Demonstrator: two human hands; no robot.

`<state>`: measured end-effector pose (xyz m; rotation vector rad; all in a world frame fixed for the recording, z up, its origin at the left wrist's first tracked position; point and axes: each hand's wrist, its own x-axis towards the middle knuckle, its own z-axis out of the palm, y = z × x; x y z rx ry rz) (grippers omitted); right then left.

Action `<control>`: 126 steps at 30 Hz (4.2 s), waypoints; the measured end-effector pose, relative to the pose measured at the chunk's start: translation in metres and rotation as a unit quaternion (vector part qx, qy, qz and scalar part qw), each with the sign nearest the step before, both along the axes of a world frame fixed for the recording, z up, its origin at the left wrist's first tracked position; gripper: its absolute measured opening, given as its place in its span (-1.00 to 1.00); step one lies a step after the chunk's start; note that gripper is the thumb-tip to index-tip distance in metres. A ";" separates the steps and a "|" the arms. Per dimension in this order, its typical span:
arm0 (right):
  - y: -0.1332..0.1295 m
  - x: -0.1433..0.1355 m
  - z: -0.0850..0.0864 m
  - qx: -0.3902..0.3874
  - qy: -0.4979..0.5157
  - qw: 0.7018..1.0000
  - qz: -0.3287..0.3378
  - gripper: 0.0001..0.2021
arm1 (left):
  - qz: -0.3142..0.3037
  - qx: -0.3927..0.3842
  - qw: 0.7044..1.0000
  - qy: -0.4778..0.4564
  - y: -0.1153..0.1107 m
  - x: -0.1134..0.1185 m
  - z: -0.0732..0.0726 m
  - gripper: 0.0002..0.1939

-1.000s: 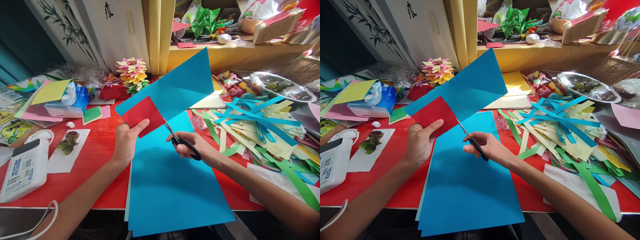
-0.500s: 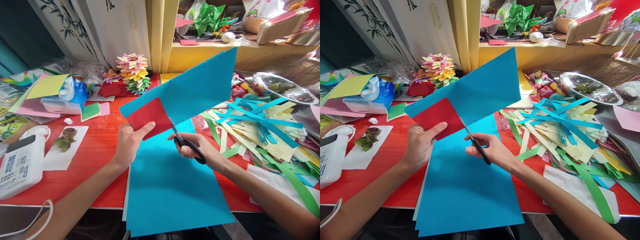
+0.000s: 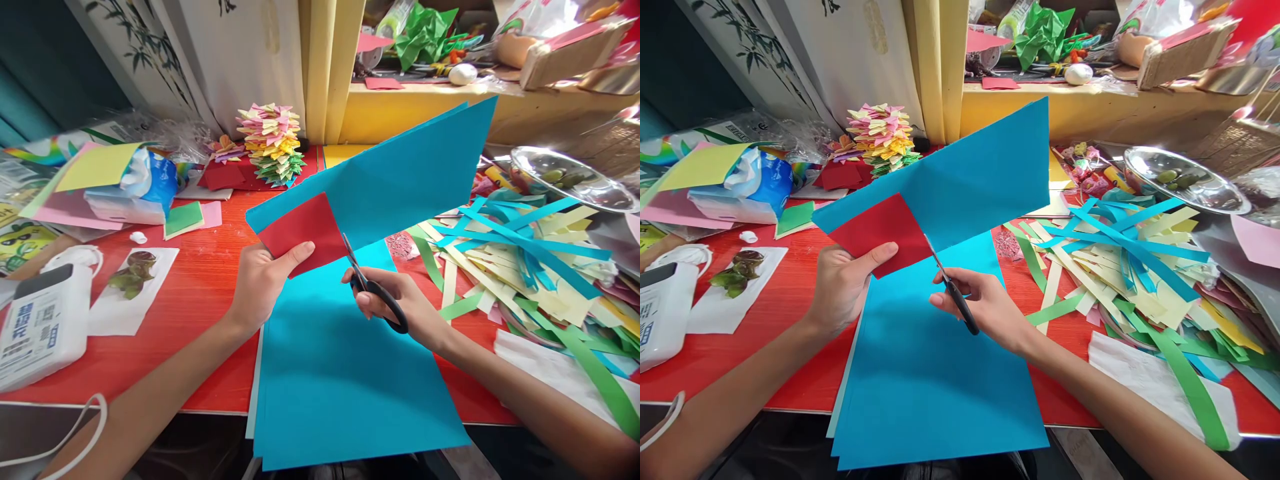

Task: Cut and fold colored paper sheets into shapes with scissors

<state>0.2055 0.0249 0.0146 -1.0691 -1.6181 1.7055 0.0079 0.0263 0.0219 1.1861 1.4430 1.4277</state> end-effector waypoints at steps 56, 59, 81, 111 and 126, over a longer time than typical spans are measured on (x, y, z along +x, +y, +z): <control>-0.008 -0.007 -0.007 0.082 -0.040 0.996 -0.020 -0.85 | -0.109 0.044 0.993 -0.003 0.000 -0.002 0.002 -0.39; -0.009 -0.007 -0.008 0.099 -0.052 0.993 -0.022 -0.86 | -0.113 0.042 0.993 0.005 0.000 -0.003 0.003 -0.41; -0.009 -0.007 -0.005 0.068 -0.067 0.994 -0.062 -0.79 | -0.081 0.009 0.997 0.017 0.001 0.002 -0.004 -0.74; -0.008 -0.012 -0.006 0.056 -0.069 0.991 -0.096 -0.86 | -0.146 -0.024 0.988 -0.049 0.002 0.004 -0.004 -0.81; -0.009 -0.010 -0.009 0.081 -0.063 0.990 -0.097 -0.84 | -0.172 -0.043 0.982 -0.064 0.002 0.006 -0.007 -0.78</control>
